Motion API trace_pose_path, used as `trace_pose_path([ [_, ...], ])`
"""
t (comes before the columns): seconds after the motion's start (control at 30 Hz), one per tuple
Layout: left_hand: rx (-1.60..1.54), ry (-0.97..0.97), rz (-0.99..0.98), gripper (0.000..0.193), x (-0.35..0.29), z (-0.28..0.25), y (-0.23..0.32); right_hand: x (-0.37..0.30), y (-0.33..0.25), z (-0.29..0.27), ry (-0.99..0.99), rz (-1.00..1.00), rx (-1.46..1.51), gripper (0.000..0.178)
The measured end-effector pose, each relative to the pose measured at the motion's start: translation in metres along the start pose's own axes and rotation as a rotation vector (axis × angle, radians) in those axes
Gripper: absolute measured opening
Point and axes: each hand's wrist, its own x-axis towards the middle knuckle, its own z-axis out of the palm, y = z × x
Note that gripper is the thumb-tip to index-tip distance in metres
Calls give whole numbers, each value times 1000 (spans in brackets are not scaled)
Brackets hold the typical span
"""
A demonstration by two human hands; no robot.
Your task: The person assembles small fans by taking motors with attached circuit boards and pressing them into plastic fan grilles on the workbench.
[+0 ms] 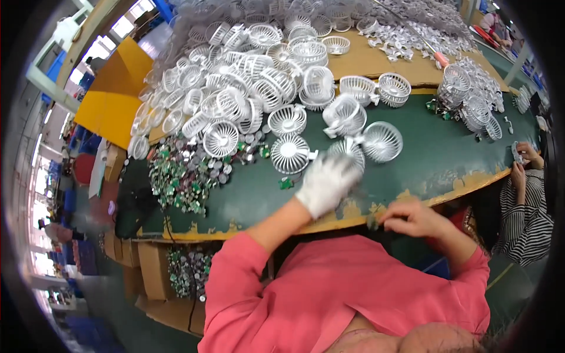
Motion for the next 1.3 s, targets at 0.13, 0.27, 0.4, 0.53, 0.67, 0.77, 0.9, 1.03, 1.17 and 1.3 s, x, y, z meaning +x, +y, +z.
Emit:
trace_pose_path([
  [0.13,-46,316,-114,25,21,-20,-17,-25,52,67,-53,227,-90,24],
  [0.27,-623,473,-457,27,1,-49,-17,-17,140,140,151,399,-131,39],
  [0.4,-955,530,-623,25,-28,-86,-2,16,161,166,-149,722,-296,44],
  [0.53,-731,257,-563,20,-38,-125,17,40,197,159,466,-163,-626,43],
  [0.67,-324,189,-204,9,-15,-150,68,41,116,131,139,68,-539,38],
  [0.77,-277,-43,16,9,14,-160,107,33,99,128,-49,201,-499,41],
  [0.9,82,-365,160,21,28,-183,155,31,35,108,-353,269,-343,42],
  [1.03,-20,-354,293,24,22,-187,149,31,-30,60,-363,200,19,37],
  [1.17,-220,-166,109,22,1,-183,130,52,-27,35,181,-64,-245,36],
  [1.3,-391,-209,53,18,-29,-167,71,81,-3,31,603,-223,-766,53],
])
